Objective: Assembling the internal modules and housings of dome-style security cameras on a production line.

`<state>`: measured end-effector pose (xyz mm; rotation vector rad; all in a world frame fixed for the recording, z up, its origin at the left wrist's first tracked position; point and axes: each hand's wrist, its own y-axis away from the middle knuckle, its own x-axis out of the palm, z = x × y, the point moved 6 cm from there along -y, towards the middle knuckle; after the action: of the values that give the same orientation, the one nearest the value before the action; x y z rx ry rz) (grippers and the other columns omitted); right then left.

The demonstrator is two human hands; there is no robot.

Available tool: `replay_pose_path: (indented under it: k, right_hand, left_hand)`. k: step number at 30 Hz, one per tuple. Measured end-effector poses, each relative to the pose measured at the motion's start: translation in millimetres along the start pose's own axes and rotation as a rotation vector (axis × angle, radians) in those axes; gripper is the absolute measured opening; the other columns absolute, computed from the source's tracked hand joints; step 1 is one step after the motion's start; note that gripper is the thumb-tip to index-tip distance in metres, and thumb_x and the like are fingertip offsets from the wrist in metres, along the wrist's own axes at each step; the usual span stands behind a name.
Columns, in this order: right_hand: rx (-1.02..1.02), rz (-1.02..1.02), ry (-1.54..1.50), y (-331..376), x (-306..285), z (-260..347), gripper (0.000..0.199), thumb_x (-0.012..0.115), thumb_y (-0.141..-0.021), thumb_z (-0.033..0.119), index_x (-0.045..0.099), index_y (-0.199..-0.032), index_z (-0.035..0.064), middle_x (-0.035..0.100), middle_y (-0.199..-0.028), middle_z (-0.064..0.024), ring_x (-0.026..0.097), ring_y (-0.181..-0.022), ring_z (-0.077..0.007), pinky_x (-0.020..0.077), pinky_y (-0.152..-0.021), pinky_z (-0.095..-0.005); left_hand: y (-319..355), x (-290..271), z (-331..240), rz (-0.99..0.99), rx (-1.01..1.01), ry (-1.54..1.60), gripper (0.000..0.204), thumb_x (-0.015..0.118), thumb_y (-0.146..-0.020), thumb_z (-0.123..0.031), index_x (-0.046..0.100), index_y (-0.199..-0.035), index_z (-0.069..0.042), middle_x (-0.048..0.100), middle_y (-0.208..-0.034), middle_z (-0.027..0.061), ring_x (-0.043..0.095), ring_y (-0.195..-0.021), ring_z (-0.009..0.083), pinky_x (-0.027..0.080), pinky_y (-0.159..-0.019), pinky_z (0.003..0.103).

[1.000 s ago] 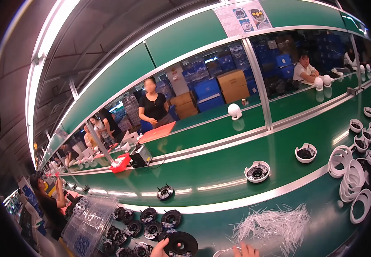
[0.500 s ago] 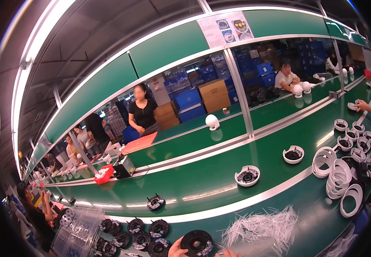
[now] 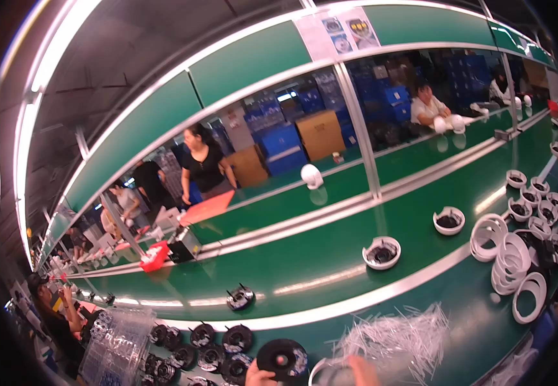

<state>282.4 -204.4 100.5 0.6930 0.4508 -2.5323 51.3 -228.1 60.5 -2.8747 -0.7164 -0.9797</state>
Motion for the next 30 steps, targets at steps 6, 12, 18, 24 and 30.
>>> replay_pose_path:
  k: [6,12,18,24,30]
  right_hand:
    - [-0.041,-0.206,-0.893,-40.9,-16.0,-26.3,0.107,0.079,-0.053,0.014,0.006,-0.13,-0.0003,0.023,-0.13,-0.0162,0.027,-0.119,-0.0243,0.0214,-0.098,-0.0347]
    - [-0.126,-0.172,-0.465,-54.8,-10.9,-8.7,0.114,0.081,-0.049,0.019,0.005,-0.131,-0.0004,0.017,-0.133,-0.0191,0.023,-0.123,-0.0265,0.0204,-0.099,-0.0351]
    - [-0.17,-0.162,-0.222,-37.7,-12.4,7.1,0.114,0.081,-0.048,0.028,0.009,-0.13,-0.0023,0.022,-0.129,-0.02,0.027,-0.119,-0.0297,0.0233,-0.098,-0.0371]
    - [-0.209,-0.055,-0.175,-42.2,-11.0,13.0,0.115,0.079,-0.045,0.034,0.011,-0.129,-0.0037,0.019,-0.13,-0.0241,0.023,-0.118,-0.0393,0.0222,-0.097,-0.0441]
    - [-0.101,-0.123,-0.577,-45.5,-6.5,-7.0,0.115,0.08,-0.045,0.035,0.011,-0.129,-0.0021,0.02,-0.129,-0.0241,0.021,-0.119,-0.0373,0.0215,-0.097,-0.0436]
  left_hand:
    - [-2.2,64.9,-11.4,0.196,0.064,-0.08,0.059,0.042,-0.059,0.012,0.037,-0.117,0.002,0.047,-0.113,0.0126,0.045,-0.107,0.0238,0.036,-0.093,0.036]
    - [1.0,80.4,35.8,0.308,-0.213,0.009,0.057,0.042,-0.069,0.012,0.031,-0.123,-0.003,0.041,-0.12,0.0113,0.041,-0.111,0.0235,0.034,-0.094,0.038]
    - [20.6,81.0,50.2,0.622,-0.471,0.378,0.072,0.05,-0.058,-0.007,0.026,-0.125,0.001,0.034,-0.126,0.0172,0.033,-0.118,0.0308,0.027,-0.098,0.045]
    - [4.3,82.1,49.2,0.404,-0.564,0.425,0.073,0.029,-0.08,-0.06,0.031,-0.125,-0.002,0.036,-0.125,0.0173,0.037,-0.114,0.0297,0.031,-0.095,0.045]
    - [-2.9,81.7,47.3,0.414,-0.432,0.399,0.058,0.036,-0.081,-0.042,0.032,-0.124,-0.002,0.04,-0.122,0.0153,0.04,-0.11,0.0303,0.033,-0.092,0.049]
